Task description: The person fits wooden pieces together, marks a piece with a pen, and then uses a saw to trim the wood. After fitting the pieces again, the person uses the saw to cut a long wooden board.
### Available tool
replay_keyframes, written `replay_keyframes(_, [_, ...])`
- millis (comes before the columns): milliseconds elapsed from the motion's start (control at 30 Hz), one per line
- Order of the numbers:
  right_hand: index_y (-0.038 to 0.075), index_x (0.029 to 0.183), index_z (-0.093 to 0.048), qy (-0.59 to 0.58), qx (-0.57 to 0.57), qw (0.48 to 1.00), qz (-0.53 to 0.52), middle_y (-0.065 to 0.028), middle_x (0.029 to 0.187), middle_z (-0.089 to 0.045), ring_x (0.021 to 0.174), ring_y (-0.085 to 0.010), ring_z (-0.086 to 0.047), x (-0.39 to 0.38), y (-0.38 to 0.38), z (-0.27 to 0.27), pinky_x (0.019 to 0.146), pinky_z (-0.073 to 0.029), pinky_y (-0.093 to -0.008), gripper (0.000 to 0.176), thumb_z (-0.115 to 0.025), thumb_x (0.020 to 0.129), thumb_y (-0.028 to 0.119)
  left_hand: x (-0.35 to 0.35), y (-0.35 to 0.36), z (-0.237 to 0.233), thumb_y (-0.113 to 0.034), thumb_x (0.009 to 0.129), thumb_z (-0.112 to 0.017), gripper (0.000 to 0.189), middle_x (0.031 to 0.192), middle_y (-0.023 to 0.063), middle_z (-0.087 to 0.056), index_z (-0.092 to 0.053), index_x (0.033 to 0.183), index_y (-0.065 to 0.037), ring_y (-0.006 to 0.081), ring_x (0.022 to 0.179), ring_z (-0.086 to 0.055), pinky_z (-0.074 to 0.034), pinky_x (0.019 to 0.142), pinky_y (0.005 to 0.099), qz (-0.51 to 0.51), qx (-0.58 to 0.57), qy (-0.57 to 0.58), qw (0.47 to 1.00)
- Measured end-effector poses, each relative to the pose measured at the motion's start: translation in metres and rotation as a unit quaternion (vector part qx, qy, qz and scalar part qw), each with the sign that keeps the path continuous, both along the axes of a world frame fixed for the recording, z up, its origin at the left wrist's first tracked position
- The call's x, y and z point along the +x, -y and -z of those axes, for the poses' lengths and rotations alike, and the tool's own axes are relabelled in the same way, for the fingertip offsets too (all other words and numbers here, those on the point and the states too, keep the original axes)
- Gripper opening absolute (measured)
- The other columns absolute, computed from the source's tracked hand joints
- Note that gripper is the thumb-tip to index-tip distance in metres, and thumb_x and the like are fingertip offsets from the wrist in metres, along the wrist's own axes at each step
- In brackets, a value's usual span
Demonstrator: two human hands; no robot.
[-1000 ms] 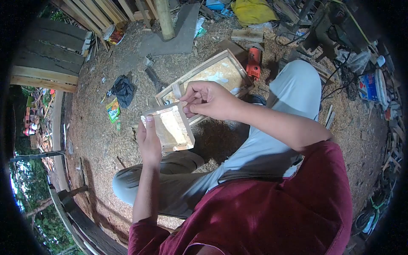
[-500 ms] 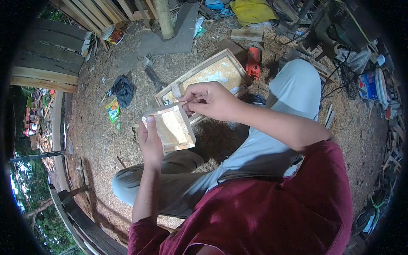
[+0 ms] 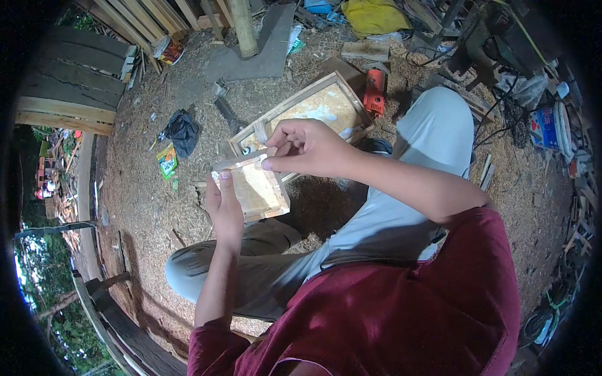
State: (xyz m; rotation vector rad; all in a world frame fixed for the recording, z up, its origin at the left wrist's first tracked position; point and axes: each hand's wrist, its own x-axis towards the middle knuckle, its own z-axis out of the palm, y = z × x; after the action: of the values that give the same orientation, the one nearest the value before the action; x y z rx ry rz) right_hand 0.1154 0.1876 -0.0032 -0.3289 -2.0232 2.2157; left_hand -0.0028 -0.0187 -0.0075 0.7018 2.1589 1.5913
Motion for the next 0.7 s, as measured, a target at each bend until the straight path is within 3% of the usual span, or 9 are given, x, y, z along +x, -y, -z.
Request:
replay_keyframes(100, [0.005,0.099,-0.066,-0.038,0.032,0.999,0.007,0.0003,0.092,-0.068,0.087,-0.0057,-0.061,-0.006,-0.003,0.017,0.084,-0.050,-0.0240,0.024,-0.085,0.086,0.014,0.000,0.001,0.010,-0.029,0.112,-0.044,0.036,0.112,0.0114,-0.065,-0.055,0.127,0.002,0.0144,0.103,-0.059,-0.048,0.092,0.0319,-0.005,0.002,0.005,1.000])
replay_keyframes(300, [0.005,0.097,-0.064,-0.037,-0.008,0.999,0.010,-0.0001,0.093,-0.066,0.091,-0.0072,-0.063,-0.004,0.000,0.015,0.087,-0.050,-0.0247,0.026,-0.085,0.084,0.009,0.000,0.002,0.014,-0.027,0.112,-0.046,0.036,0.116,0.0121,-0.064,-0.054,0.129,0.003,0.0157,0.107,-0.058,-0.046,0.097,0.0335,0.012,0.024,-0.023,0.999])
replay_keyframes(400, [0.004,0.099,-0.063,-0.027,-0.025,0.999,0.017,-0.0012,0.095,-0.066,0.094,-0.0081,-0.064,-0.002,0.001,0.009,0.089,-0.051,-0.0255,0.028,-0.086,0.082,0.007,0.004,0.002,0.007,-0.019,0.109,-0.049,0.028,0.111,0.0117,-0.065,-0.053,0.127,0.002,0.0141,0.100,-0.060,-0.048,0.090,0.0319,0.016,0.063,0.013,0.998])
replay_keyframes(500, [0.004,0.101,-0.062,-0.017,-0.037,0.999,0.012,-0.0034,0.100,-0.068,0.095,-0.0092,-0.065,0.000,0.004,0.003,0.090,-0.052,-0.0270,0.032,-0.087,0.080,0.004,-0.004,0.011,0.012,-0.016,0.106,-0.055,0.025,0.109,0.0098,-0.066,-0.054,0.124,0.001,0.0129,0.100,-0.059,-0.048,0.090,0.0307,0.032,0.067,0.046,0.996])
replay_keyframes(600, [0.003,0.102,-0.062,-0.056,0.036,0.998,0.009,-0.0074,0.106,-0.069,0.099,-0.0114,-0.067,0.001,0.005,0.005,0.093,-0.054,-0.0293,0.036,-0.088,0.077,0.002,-0.025,0.016,0.001,-0.012,0.099,-0.063,0.030,0.107,0.0085,-0.067,-0.055,0.125,0.001,0.0126,0.099,-0.060,-0.049,0.089,0.0308,0.164,0.007,-0.018,0.986])
replay_keyframes(633, [0.003,0.102,-0.062,-0.058,0.060,0.997,0.004,-0.0085,0.107,-0.070,0.100,-0.0123,-0.067,0.002,0.005,0.006,0.094,-0.054,-0.0298,0.036,-0.088,0.077,0.001,-0.025,0.016,-0.004,-0.013,0.091,-0.076,0.039,0.105,0.0082,-0.068,-0.059,0.123,0.000,0.0136,0.100,-0.063,-0.050,0.090,0.0312,0.147,0.020,0.050,0.988])
replay_keyframes(700, [0.002,0.103,-0.062,-0.066,0.106,0.992,-0.005,-0.0105,0.110,-0.070,0.104,-0.0141,-0.068,0.004,0.004,0.007,0.095,-0.054,-0.0307,0.037,-0.088,0.076,0.001,-0.034,0.018,-0.005,-0.016,0.085,-0.081,0.044,0.106,0.0094,-0.069,-0.062,0.120,0.000,0.0148,0.100,-0.064,-0.051,0.090,0.0319,0.193,0.019,-0.013,0.981])
